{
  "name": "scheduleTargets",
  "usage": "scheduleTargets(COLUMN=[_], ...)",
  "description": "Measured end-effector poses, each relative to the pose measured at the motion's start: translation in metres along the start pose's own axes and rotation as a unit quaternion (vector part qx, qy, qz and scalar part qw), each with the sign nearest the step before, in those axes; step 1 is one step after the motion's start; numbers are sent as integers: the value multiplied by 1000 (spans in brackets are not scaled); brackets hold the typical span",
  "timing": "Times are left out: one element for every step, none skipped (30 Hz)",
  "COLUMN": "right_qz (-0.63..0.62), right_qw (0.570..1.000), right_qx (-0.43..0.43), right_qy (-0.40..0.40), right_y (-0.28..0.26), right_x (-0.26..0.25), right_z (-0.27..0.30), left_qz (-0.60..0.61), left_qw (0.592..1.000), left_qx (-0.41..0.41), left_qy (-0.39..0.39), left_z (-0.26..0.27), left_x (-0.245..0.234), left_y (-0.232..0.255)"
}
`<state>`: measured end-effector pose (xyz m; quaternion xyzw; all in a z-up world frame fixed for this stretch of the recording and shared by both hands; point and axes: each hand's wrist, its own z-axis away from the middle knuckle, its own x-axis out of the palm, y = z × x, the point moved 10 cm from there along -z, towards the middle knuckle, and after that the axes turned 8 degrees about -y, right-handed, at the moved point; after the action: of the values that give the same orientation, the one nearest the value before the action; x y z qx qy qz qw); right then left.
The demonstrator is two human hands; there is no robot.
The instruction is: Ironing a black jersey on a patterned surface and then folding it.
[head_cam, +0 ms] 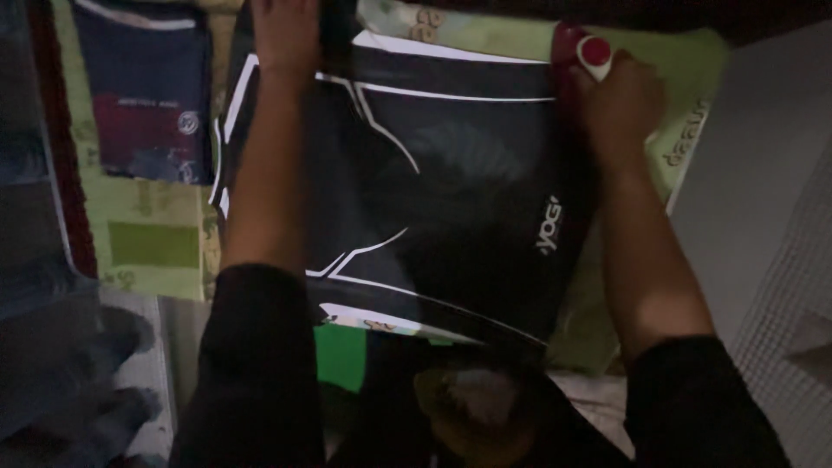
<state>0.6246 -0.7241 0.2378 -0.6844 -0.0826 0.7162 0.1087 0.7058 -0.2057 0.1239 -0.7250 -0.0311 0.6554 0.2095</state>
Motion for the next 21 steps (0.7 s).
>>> scheduleTargets(right_qz=[-1, 19, 39, 39, 42, 45, 45, 55, 67, 70, 121, 171, 171, 149, 127, 126, 41, -44, -45, 42, 127], right_qw=[1000, 999, 997, 997, 992, 984, 983, 980, 971, 970, 950, 924, 923, 911, 897, 896, 892, 880, 880, 897, 905], right_qx=[-5, -33, -62, -67, -120, -172, -174, -184, -190, -192, -223, -251, -252, -306, -357, -357, -399, -436, -436, -387, -335], right_qy=[-2, 5, 12, 10, 16, 23, 22, -56, -131, -128, -182, -234, -236, -231, -228, -230, -207, -181, -183, -210, -232], right_y=[-10, -26, -42, -54, -74, -94, -117, -140, -162, -166, -176, -183, -195, -217, -237, -241, -254, -264, -267, -260, -253], right_x=[-7, -14, -21, -20, -21, -22, -29, -20, -14, 1, 30, 59, 64, 69, 72, 84, 83, 80, 88, 108, 125], right_z=[5, 10, 17, 22, 28, 34, 42, 49, 55, 55, 59, 64, 70, 82, 95, 98, 104, 110, 106, 97, 90], left_qz=[-1, 13, 28, 27, 70, 112, 112, 163, 216, 218, 271, 323, 323, 355, 387, 387, 410, 433, 433, 451, 465], left_qw=[1000, 999, 996, 996, 990, 981, 981, 967, 950, 950, 929, 905, 904, 892, 879, 878, 877, 874, 874, 870, 867], left_qx=[-5, -36, -68, -73, -106, -137, -140, -173, -205, -208, -231, -254, -256, -256, -255, -255, -235, -215, -216, -198, -180], left_qy=[-2, -24, -46, -49, -64, -79, -80, -87, -90, -86, -100, -114, -115, -115, -115, -118, -82, -45, -47, -31, -14], left_z=[9, 18, 29, 43, 54, 65, 73, 84, 90, 92, 96, 100, 101, 102, 102, 101, 95, 89, 85, 79, 76], left_x=[0, 4, 9, 2, 0, -3, 0, 8, 15, 16, 24, 34, 28, 25, 21, 42, 56, 70, 73, 72, 68], left_y=[-9, -23, -38, -45, -58, -70, -76, -88, -98, -103, -111, -118, -121, -122, -122, -126, -127, -129, -128, -125, -125])
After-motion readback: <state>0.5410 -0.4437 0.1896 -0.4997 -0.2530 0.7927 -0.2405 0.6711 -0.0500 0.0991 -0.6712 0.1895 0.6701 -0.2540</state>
